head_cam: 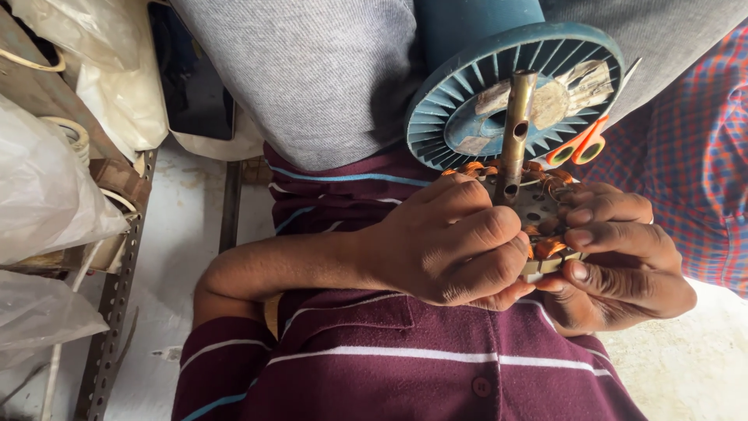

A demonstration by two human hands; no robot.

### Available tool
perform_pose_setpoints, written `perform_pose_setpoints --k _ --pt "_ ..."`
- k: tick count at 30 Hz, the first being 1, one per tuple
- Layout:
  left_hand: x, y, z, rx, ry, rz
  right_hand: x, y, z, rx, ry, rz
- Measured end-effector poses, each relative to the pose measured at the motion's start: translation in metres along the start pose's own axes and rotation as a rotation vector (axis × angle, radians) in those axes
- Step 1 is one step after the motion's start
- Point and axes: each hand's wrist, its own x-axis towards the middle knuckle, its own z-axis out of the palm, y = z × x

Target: The person sits on the floor and winds copper wire around the slots of a fan motor armature held on their lap, using scissors to trim the wire, then fits the wound armature onto a blue plastic spool and presses the coils into place by hand.

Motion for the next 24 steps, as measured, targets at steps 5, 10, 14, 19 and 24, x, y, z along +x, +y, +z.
perform_pose_setpoints --k 5,10,14,19,24 --pt "0.0 0.001 -0.001 -0.052 -0.005 -0.025 -0.008 0.0 -0.005 -0.015 -0.008 0.005" --pt "0.001 0.002 0.0 -0.113 0.0 -0.056 -0.008 -0.003 0.002 -0.03 0.004 0.035" --pt "0.002 0.002 0.0 -0.109 0.03 -0.052 -0.004 -0.006 0.011 -0.036 0.083 0.042" --pt "0.004 0.004 -0.004 -0.113 0.022 -0.061 -0.005 -0.007 0.015 -0.046 0.109 0.058" --pt "0.01 0.0 -0.01 -0.073 -0.007 0.019 0.002 -0.006 0.02 0.035 0.183 0.078"
